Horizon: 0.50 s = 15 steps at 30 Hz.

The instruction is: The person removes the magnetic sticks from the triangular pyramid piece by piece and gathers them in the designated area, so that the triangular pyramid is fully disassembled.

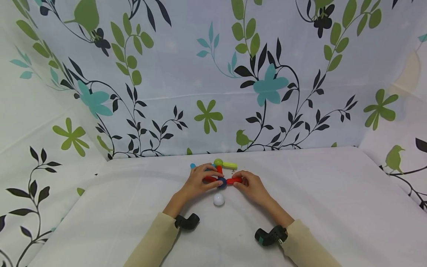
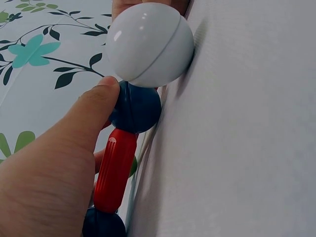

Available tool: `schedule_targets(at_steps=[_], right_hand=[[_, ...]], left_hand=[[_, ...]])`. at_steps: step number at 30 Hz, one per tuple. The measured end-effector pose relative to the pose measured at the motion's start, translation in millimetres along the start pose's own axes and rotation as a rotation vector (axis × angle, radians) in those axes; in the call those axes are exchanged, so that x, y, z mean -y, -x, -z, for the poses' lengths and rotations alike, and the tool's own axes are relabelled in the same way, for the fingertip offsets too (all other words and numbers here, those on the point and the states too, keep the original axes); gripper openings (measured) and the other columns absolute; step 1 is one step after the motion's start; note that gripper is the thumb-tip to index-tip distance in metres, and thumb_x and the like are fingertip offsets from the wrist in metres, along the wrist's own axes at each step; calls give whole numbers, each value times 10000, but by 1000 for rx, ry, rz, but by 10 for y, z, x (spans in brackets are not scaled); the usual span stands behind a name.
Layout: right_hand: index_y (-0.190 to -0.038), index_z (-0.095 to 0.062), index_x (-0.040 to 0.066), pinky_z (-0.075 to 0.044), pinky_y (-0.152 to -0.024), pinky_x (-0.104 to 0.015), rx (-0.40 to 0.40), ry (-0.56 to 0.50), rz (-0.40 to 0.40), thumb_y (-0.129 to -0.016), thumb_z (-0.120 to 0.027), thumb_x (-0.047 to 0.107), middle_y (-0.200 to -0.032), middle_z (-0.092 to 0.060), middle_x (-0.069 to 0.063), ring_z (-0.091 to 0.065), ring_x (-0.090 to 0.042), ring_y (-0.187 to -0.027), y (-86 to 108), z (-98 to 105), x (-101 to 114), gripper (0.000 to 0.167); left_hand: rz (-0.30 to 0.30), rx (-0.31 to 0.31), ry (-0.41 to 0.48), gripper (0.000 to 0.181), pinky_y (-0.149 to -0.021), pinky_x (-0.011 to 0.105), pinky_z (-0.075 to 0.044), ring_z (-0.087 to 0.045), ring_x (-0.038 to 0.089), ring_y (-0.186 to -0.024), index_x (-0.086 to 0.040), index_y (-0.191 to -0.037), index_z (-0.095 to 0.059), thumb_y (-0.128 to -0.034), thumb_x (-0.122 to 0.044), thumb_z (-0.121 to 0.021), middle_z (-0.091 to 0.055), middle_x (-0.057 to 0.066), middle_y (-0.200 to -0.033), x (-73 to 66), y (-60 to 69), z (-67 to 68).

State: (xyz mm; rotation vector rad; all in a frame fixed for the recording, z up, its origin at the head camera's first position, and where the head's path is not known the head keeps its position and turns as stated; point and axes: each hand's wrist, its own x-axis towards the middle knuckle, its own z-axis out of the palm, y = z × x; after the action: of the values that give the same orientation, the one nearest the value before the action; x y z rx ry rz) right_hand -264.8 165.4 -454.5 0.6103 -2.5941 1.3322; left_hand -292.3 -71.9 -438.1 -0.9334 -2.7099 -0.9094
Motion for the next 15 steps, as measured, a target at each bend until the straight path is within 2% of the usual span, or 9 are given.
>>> schedule_targets(at_steps=[10,15], right_hand=[[-1090,-658,17,-424,-628,-223,-20,31,-19,-883,-711,94,-879,-608,-34,-485,-142,-721,-27,-14,23,228],[-1096,-665,36,-411,-634,-218,-14,16,-32,-898,-706,141,-905,-622,-26,-482,-140,-733,-14,6,2,228]], left_hand=[[27,12,-2,284,-1122,543,-205,-337,272,-1404,-272,-1134,-736,-886,-407,-703,-587,21,-1241,-6,16,38],[25,10,9,285,-1117,536,-212,-347,268,-1396,-272,-1133,-735,-886,-411,-702,-585,16,-1236,1,7,11]])
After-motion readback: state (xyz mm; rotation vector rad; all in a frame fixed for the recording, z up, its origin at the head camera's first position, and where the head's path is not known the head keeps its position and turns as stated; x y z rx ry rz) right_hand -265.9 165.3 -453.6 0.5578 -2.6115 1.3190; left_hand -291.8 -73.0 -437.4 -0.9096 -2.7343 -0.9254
